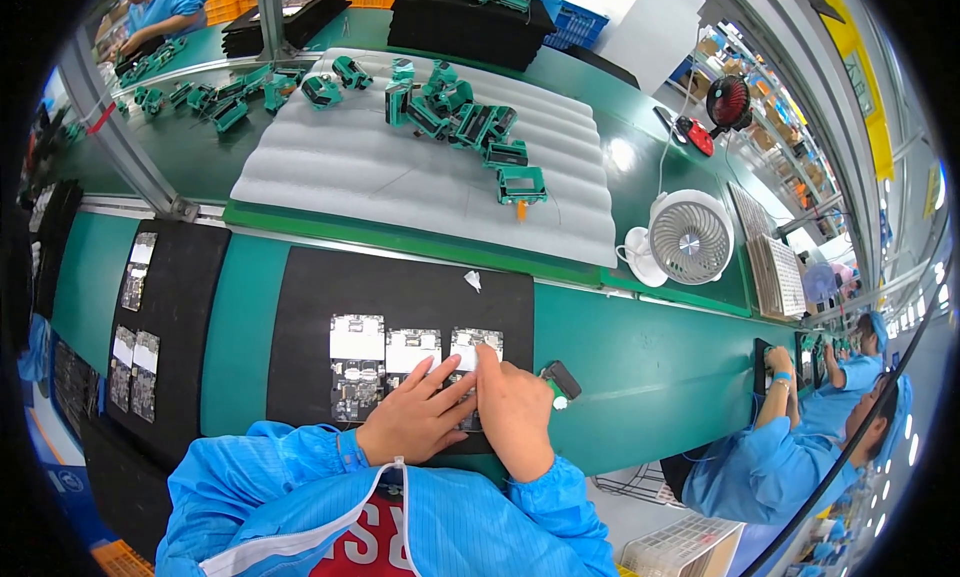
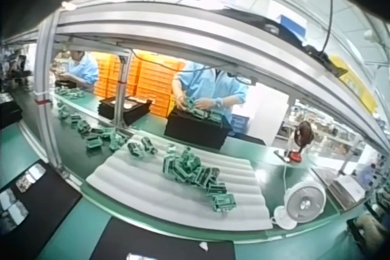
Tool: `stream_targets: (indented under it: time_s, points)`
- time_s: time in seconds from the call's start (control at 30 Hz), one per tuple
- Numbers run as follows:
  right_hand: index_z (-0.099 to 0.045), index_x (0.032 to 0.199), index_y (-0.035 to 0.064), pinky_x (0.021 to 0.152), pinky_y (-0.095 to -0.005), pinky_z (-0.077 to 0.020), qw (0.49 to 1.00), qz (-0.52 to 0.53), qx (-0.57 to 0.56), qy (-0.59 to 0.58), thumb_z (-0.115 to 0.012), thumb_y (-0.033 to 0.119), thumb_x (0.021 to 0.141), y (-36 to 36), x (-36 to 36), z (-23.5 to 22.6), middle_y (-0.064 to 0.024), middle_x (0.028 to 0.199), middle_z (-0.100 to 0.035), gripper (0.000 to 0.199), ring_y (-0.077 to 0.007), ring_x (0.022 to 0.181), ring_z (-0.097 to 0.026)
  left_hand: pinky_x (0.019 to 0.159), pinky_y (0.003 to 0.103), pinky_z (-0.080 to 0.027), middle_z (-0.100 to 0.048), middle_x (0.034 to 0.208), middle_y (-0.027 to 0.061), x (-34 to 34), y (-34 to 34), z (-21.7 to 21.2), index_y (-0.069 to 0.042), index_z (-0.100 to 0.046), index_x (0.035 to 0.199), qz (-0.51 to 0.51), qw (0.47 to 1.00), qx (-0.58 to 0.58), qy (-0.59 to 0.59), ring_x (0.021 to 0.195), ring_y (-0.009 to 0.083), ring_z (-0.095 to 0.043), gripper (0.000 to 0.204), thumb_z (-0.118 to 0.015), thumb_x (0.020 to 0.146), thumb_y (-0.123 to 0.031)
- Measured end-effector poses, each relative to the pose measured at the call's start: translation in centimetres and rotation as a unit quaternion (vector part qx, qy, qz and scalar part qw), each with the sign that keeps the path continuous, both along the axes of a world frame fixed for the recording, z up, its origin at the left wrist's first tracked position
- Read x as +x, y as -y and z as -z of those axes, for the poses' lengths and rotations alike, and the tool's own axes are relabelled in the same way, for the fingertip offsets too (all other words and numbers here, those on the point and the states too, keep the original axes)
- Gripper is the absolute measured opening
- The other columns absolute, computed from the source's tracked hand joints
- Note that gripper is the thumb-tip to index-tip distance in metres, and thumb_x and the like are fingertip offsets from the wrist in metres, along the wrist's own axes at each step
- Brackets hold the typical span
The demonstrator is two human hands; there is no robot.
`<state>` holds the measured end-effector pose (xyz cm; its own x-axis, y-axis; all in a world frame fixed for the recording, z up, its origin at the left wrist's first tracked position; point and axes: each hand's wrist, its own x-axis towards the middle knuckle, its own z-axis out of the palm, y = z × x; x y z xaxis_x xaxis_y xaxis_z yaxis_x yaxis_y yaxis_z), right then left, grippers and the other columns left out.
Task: The person removes protective film from circuit boards using tweezers, attaches electronic modules onto the circuit boards by hand, and places the assembled boards onto a tray.
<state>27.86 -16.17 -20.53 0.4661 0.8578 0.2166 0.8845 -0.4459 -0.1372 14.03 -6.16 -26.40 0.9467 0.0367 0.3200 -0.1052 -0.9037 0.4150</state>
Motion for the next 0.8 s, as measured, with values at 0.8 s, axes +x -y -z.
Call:
stream_targets:
  time_s: [0.8]
  points:
    - [-0.060,0.101,0.0133,0.053,-0.0411,-0.0507,0.994,-0.071,-0.012,-0.082,-0.062,0.020,0.094,-3.9,-3.6,0.0,-0.0063,0.070,-0.068,0.010,-0.0289,0.060,-0.067,0.116,0.060,-0.028,-0.042,0.153,0.0128,-5.8,-2.9,-1.1,-0.015,-0.053,0.144,-0.045,0.997,0.036,-0.048,0.146,0.0379,-0.032,0.068,-0.072,0.086,-0.046]
